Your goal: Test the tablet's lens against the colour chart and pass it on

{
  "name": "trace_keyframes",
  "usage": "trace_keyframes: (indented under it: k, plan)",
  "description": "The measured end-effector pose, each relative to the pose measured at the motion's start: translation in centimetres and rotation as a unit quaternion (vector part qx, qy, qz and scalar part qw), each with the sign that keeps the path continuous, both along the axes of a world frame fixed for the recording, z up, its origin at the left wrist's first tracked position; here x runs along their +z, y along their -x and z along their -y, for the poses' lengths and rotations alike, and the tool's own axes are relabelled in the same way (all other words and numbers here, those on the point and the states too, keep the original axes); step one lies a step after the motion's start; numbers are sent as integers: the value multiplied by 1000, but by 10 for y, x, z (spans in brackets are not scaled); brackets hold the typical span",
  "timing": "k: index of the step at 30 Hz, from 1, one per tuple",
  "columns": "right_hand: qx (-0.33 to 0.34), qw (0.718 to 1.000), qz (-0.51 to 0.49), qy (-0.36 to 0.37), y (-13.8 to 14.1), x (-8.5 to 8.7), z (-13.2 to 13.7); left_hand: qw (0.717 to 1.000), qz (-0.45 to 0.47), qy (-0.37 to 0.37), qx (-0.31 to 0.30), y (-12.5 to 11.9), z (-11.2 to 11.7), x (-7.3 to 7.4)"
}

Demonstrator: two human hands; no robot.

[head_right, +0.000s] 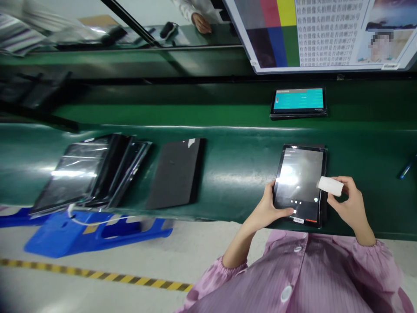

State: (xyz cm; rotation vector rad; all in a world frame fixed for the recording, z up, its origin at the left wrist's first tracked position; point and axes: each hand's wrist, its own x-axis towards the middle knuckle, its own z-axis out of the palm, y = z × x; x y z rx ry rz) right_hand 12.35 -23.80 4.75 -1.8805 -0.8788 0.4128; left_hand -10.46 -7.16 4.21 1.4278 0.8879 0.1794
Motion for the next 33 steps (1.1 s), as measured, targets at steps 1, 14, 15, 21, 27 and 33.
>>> trace_keyframes:
  k: [1,14,15,21,27,33]
  plan:
    - [1,1000,3,1,0,1,-1,1000,-6,2,3,-2,1,0]
    - [5,999,40,-1,1,6,-4,999,16,-30,-25,4,0,-2]
    - [4,999,41,-1,1,5,-4,999,14,-31,-30,5,-1,-2]
    - [8,999,54,-4,1,1,-3,997,5,-53,-49,9,-2,-6]
    - [82,989,104,-73,-1,2,3,997,8,-76,-19,6,2,-15]
    - [-111,944,302,-75,-43,1,31,998,-6,-35,56,2,0,-20]
